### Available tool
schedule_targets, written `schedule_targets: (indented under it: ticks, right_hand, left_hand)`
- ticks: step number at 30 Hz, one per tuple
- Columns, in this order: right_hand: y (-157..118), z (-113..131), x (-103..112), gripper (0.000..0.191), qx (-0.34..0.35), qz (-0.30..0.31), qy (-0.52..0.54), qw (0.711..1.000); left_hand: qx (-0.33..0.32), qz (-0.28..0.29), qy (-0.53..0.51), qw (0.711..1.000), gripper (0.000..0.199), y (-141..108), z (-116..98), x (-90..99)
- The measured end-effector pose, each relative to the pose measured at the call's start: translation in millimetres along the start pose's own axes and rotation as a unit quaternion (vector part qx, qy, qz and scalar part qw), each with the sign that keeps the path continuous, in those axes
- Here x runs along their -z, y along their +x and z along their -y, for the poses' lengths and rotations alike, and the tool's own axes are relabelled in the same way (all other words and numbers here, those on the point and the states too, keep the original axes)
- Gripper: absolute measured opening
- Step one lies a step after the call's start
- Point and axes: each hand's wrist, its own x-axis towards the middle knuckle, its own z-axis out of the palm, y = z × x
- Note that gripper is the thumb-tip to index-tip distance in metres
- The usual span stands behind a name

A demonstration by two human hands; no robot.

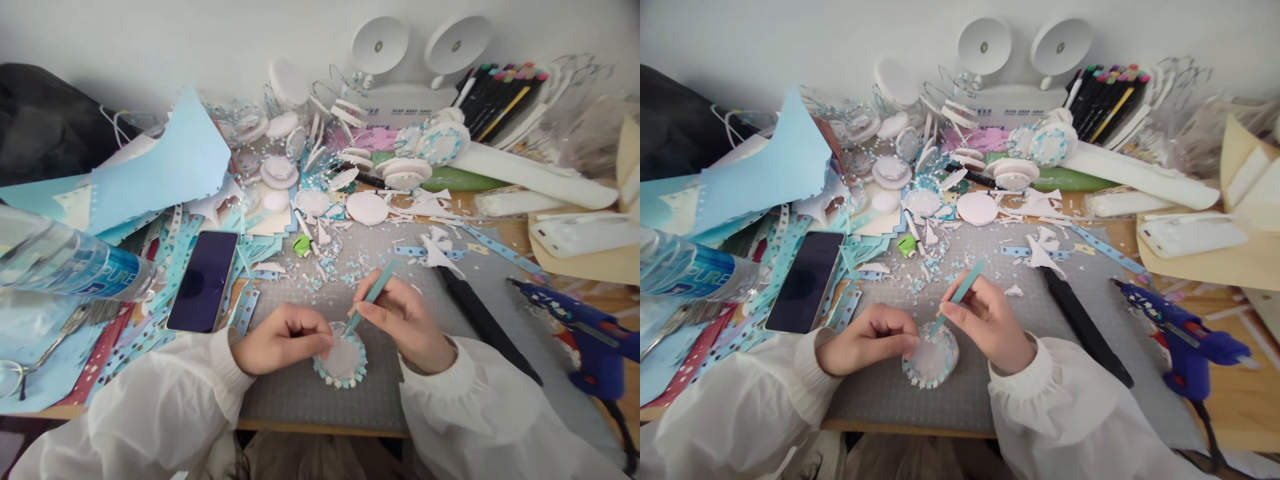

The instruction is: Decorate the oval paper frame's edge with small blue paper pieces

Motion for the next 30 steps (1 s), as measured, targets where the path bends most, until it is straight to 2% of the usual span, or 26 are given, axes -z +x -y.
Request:
schedule_targets:
  ticks: [8, 12, 15, 18, 20, 22, 26, 30]
  right_hand:
    - [1.4, -0.3, -3.1, 0.013, 0.0, -0.016, -0.013, 1.0]
    - [2.3, -1.6, -2.9, 0.018, -0.031, -0.025, 0.023, 0.999]
    - [7.8, -1.4, -0.8, 0.022, -0.052, -0.094, 0.099, 0.989]
    - [14.3, -1.2, 3.3, 0.021, -0.024, -0.196, 0.152, 0.969]
    - [17.1, -2.1, 7.0, 0.019, 0.013, -0.249, 0.141, 0.958]
    - [18.8, -4.4, 11.5, 0.017, 0.055, -0.281, 0.08, 0.955]
    - [20.1, -8.8, 20.8, 0.016, 0.121, -0.307, -0.041, 0.943]
    - [9.4, -3.0, 24.8, 0.017, 0.147, -0.317, -0.085, 0.933]
  left_hand:
    - [0.006, 0.004, -0.003, 1.0, 0.038, -0.2, -1.8, -0.5]
    - [0.004, 0.006, -0.004, 1.0, 0.039, -0.1, -1.6, -0.9]
    - [-0.002, 0.003, -0.001, 1.0, 0.041, 0.0, -0.3, -0.8]
    - [-0.002, 0.004, 0.015, 1.0, 0.041, -0.7, 0.6, -1.7]
    - [0.007, 0.008, 0.037, 0.999, 0.041, -1.2, 0.9, -3.7]
    - [0.018, 0.004, 0.06, 0.998, 0.042, -1.0, 1.0, -7.1]
    - [0.039, -0.059, 0.128, 0.989, 0.044, -0.8, -2.3, -15.1]
    - [0.02, -0.157, 0.243, 0.957, 0.039, -11.8, -15.5, -21.0]
